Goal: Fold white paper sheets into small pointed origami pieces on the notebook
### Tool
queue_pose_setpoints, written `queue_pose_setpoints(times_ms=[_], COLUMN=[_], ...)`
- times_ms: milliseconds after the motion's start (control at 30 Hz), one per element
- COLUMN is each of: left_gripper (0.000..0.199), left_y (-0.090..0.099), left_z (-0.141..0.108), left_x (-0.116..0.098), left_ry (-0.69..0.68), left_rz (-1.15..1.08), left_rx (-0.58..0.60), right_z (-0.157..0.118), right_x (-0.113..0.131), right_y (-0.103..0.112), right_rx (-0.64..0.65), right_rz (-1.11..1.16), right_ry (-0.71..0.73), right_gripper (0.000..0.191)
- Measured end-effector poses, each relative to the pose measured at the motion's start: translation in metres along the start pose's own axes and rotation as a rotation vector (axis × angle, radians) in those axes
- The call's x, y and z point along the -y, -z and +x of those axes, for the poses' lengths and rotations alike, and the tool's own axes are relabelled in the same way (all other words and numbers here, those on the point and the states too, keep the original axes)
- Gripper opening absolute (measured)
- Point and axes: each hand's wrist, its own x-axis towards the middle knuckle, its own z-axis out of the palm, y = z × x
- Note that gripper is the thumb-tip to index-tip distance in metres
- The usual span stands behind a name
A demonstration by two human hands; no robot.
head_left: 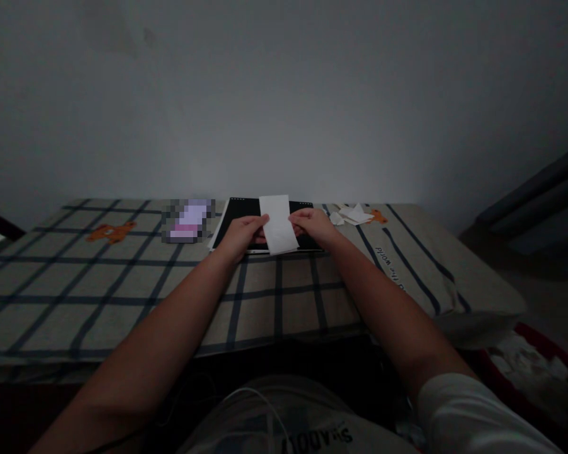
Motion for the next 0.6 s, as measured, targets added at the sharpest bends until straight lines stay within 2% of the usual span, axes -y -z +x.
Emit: queue_pose_setpoints(times_ms=[133, 300, 600], left_gripper=[0.028, 0.026, 0.024], left_y=[0.0, 0.0001, 0.0026], left_z=[-0.0001, 0.001, 0.0021], left_x=[0.0001, 0.0011, 0.002], left_ry=[0.036, -0.037, -0.18], left_rz=[0.037, 0.141, 0.292], left_rx=[0.042, -0.054, -0.138], right_z=[0.0024, 0.004, 0.0058], right_x=[-0.0003, -0.003, -0.009], right_y=[0.0012, 0.0009, 0.0059], right_rx=[-0.036, -0.031, 0.079], right_rz=[0.007, 0.021, 0.095], right_ry=[0.024, 0.038, -0.028], right_gripper=[0.015, 0.011, 0.004])
